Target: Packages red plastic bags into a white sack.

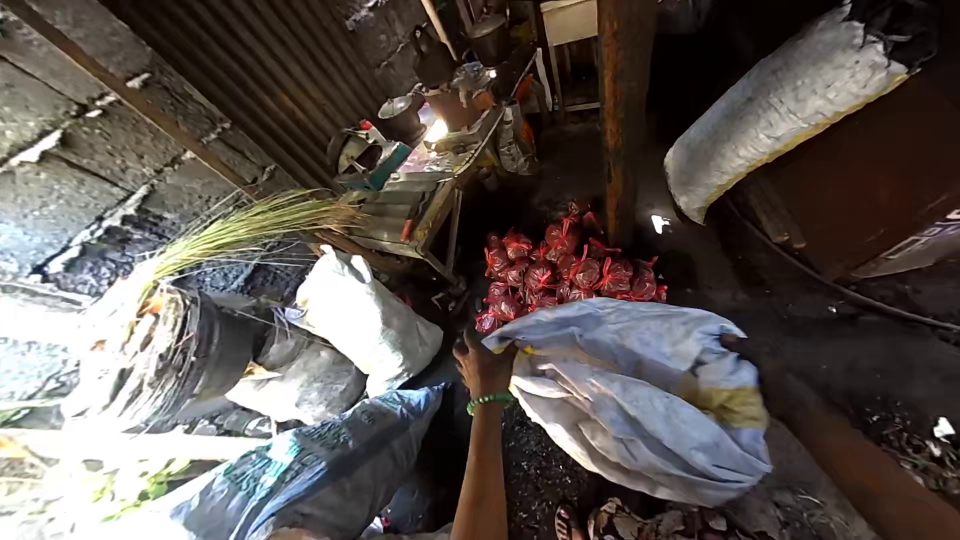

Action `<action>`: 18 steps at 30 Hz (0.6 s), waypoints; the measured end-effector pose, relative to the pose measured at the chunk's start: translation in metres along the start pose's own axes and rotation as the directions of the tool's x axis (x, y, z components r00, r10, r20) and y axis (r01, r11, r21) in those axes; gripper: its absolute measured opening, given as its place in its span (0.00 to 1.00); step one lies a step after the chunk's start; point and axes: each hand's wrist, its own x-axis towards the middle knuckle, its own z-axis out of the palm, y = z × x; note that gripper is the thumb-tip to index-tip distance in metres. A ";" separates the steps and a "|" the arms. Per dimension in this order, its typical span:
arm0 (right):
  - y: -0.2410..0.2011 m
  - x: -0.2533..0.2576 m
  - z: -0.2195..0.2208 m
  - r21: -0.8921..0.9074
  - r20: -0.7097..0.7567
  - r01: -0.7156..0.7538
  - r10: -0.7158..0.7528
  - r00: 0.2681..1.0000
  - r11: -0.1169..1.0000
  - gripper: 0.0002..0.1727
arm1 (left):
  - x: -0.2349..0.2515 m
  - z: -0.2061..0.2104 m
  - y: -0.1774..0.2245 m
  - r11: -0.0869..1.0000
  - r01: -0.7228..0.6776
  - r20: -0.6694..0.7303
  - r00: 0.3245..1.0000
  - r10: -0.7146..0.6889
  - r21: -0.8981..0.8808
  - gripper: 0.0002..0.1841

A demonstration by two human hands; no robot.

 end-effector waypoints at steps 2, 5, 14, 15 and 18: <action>-0.005 -0.008 0.031 -0.222 0.161 0.153 -0.118 0.980 0.963 0.14 | -0.034 -0.007 0.042 0.987 -0.159 0.070 0.985 0.157 0.035 0.32; 0.001 -0.028 0.089 -0.376 0.529 0.465 -0.226 0.818 0.801 0.23 | -0.070 0.014 0.062 0.998 -0.049 0.559 0.827 0.063 -0.039 0.28; -0.003 0.003 -0.003 -0.608 0.574 0.637 -0.292 0.765 0.474 0.36 | -0.073 -0.015 0.001 0.830 0.164 0.261 0.965 -0.023 -0.533 0.20; -0.012 0.010 -0.030 -0.742 0.537 0.533 -0.114 0.836 0.406 0.43 | -0.072 -0.024 -0.002 0.803 0.148 0.212 0.977 -0.028 -0.577 0.19; 0.004 0.028 -0.087 -0.932 0.361 0.342 0.357 0.861 0.118 0.52 | -0.069 -0.054 0.001 0.724 0.134 0.111 0.991 -0.080 -0.677 0.18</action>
